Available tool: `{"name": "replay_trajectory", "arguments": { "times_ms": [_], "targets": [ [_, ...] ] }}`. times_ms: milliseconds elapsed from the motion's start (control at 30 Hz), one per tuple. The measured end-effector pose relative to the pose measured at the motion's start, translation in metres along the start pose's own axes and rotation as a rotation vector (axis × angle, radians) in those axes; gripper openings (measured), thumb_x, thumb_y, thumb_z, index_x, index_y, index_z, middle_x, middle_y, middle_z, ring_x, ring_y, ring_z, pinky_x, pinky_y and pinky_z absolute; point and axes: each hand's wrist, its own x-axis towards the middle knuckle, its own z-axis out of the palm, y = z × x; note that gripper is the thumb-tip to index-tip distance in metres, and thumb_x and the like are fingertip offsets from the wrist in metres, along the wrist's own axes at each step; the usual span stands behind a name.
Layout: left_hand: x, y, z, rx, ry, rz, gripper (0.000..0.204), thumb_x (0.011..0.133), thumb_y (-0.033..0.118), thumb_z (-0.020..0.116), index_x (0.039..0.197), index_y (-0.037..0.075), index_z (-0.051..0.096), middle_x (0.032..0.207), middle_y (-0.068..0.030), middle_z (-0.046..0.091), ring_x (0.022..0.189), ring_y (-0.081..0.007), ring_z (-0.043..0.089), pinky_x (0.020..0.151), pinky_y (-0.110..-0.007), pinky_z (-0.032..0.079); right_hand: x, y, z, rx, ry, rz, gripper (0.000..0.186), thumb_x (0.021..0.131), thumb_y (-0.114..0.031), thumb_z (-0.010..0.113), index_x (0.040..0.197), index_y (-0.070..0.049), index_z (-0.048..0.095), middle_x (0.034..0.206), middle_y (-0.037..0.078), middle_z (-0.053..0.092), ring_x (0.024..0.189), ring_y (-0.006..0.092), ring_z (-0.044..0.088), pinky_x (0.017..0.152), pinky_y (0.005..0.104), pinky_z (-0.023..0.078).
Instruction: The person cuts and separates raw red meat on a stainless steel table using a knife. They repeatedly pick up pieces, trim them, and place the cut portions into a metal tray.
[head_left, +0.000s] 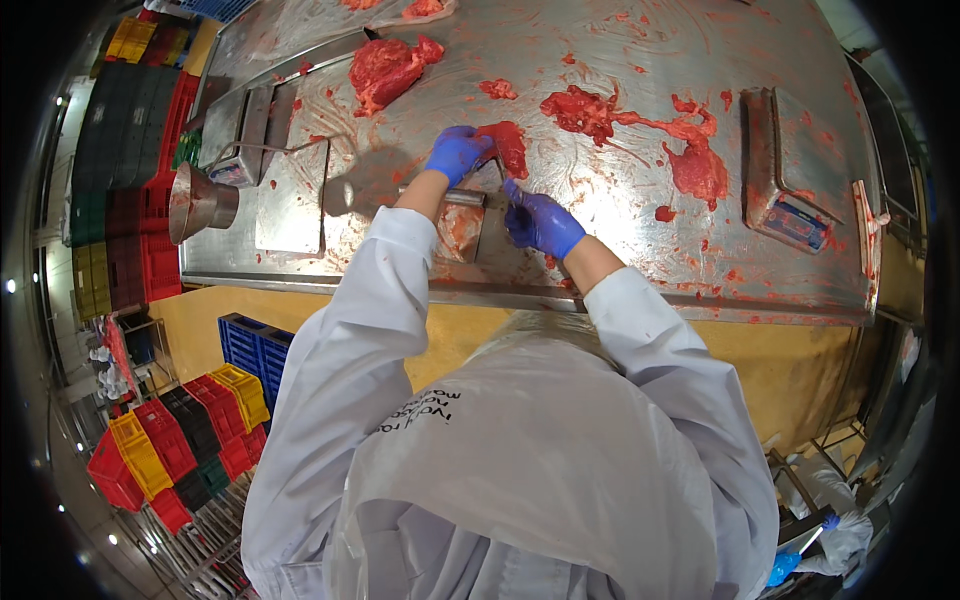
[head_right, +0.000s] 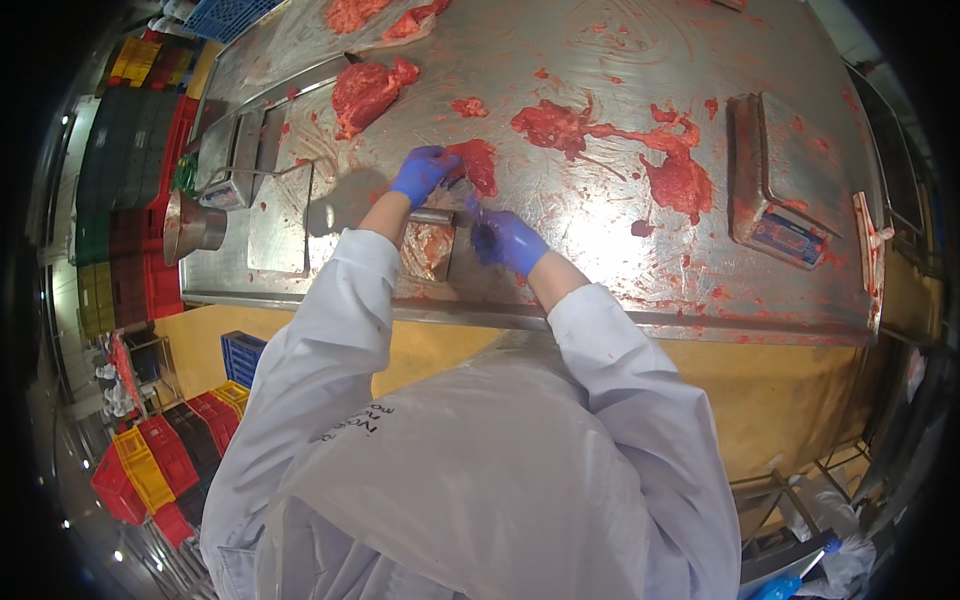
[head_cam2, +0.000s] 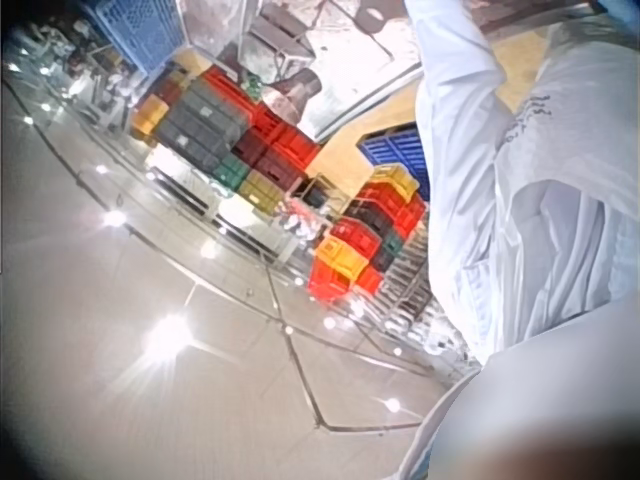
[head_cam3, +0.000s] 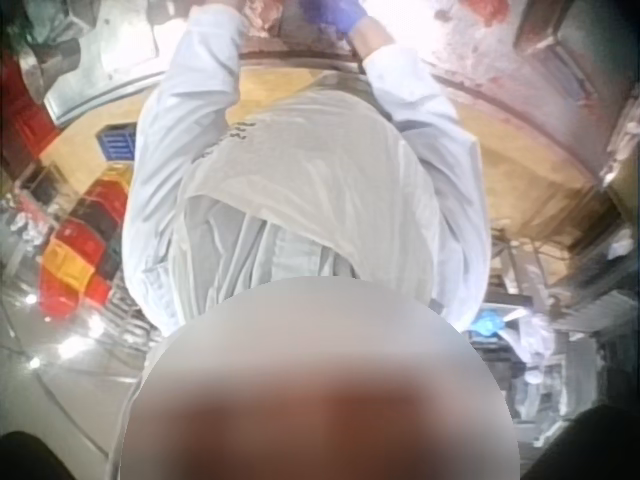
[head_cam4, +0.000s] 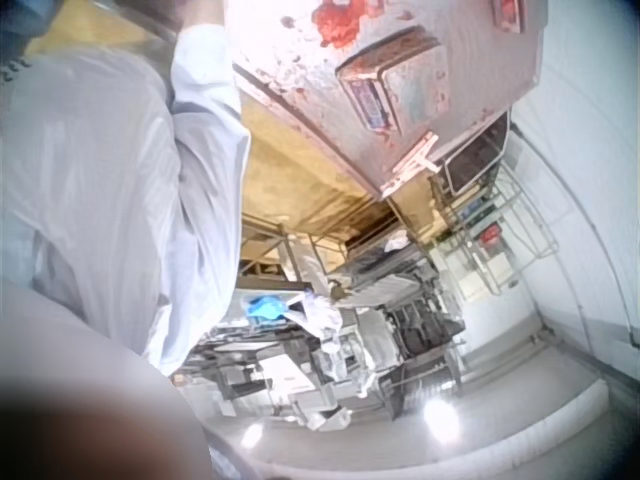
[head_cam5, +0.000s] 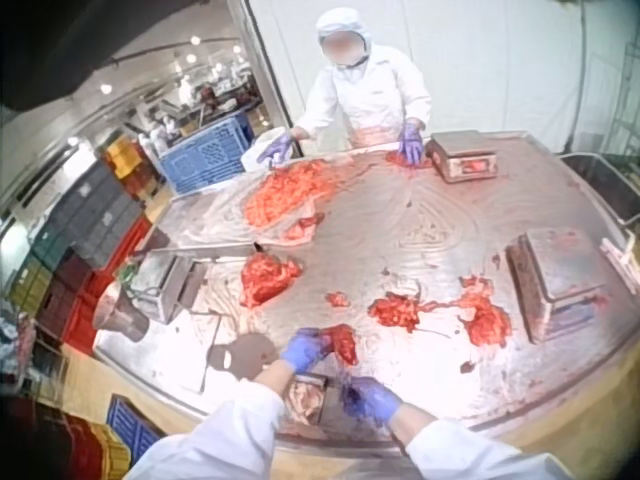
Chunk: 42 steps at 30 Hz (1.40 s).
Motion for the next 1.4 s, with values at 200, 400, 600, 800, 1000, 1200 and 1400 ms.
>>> {"name": "replay_trajectory", "arguments": {
  "times_ms": [200, 400, 600, 800, 1000, 1200, 1400],
  "targets": [
    [0.007, -0.024, -0.008, -0.41, 0.005, -0.112, 0.048, 0.084, 0.03, 0.067, 0.115, -0.007, 0.06, 0.1, -0.0142, 0.067, 0.086, -0.02, 0.064, 0.077, -0.03, 0.051, -0.025, 0.02, -0.02, -0.167, 0.012, -0.026, 0.035, 0.092, -0.041, 0.057, 0.08, -0.009, 0.052, 0.064, 0.001, 0.049, 0.052, 0.0121, 0.044, 0.047, 0.0298, 0.036],
    [-0.006, -0.001, -0.027, -0.217, -0.123, -0.093, 0.04, 0.084, 0.028, 0.066, 0.106, -0.005, 0.063, 0.092, -0.0119, 0.068, 0.078, -0.0166, 0.063, 0.073, -0.029, 0.05, -0.022, -0.007, 0.012, 0.115, -0.106, 0.171, 0.052, 0.088, -0.06, 0.052, 0.079, -0.009, 0.054, 0.064, 0.003, 0.052, 0.053, 0.0171, 0.047, 0.049, 0.0296, 0.037],
    [-0.016, 0.003, -0.03, 0.051, 0.063, 0.171, 0.034, 0.084, 0.027, 0.064, 0.101, -0.002, 0.066, 0.081, -0.0104, 0.066, 0.069, -0.0152, 0.06, 0.064, -0.03, 0.049, 0.041, -0.021, -0.011, -0.05, -0.173, 0.103, 0.055, 0.084, -0.065, 0.053, 0.07, -0.011, 0.053, 0.059, 0.005, 0.051, 0.047, 0.0175, 0.041, 0.046, 0.0277, 0.035],
    [-0.005, -0.029, -0.057, -0.026, 0.029, -0.061, 0.033, 0.084, 0.026, 0.064, 0.102, -0.002, 0.065, 0.08, -0.0091, 0.065, 0.069, -0.0151, 0.06, 0.065, -0.03, 0.049, -0.004, -0.016, 0.001, -0.001, -0.118, 0.129, 0.049, 0.082, -0.061, 0.06, 0.077, -0.012, 0.057, 0.06, 0.003, 0.052, 0.043, 0.0144, 0.041, 0.042, 0.0264, 0.035],
    [-0.024, -0.01, -0.061, -0.065, -0.048, 0.016, 0.032, 0.086, 0.024, 0.063, 0.105, -0.001, 0.064, 0.079, -0.0067, 0.064, 0.07, -0.0142, 0.058, 0.067, -0.03, 0.048, 0.008, -0.043, 0.055, 0.085, -0.134, 0.283, 0.072, 0.075, -0.077, 0.052, 0.07, -0.005, 0.054, 0.061, 0.008, 0.053, 0.046, 0.0182, 0.044, 0.045, 0.0285, 0.039],
    [-0.023, -0.02, -0.075, -0.211, 0.023, -0.064, 0.033, 0.086, 0.022, 0.063, 0.11, 0.0, 0.063, 0.087, -0.0071, 0.066, 0.074, -0.0132, 0.059, 0.068, -0.028, 0.049, 0.044, -0.041, 0.063, 0.06, -0.204, 0.275, 0.076, 0.073, -0.08, 0.051, 0.065, -0.005, 0.05, 0.059, 0.009, 0.051, 0.049, 0.0182, 0.046, 0.048, 0.0293, 0.042],
    [-0.022, -0.047, -0.076, -0.095, 0.08, -0.079, 0.037, 0.085, 0.026, 0.063, 0.112, 0.0, 0.063, 0.091, -0.0101, 0.067, 0.078, -0.016, 0.062, 0.073, -0.029, 0.05, 0.006, -0.039, 0.077, 0.041, -0.089, 0.302, 0.076, 0.07, -0.082, 0.052, 0.063, -0.006, 0.049, 0.058, 0.007, 0.048, 0.047, 0.0179, 0.044, 0.044, 0.0277, 0.04]
  ]
}}
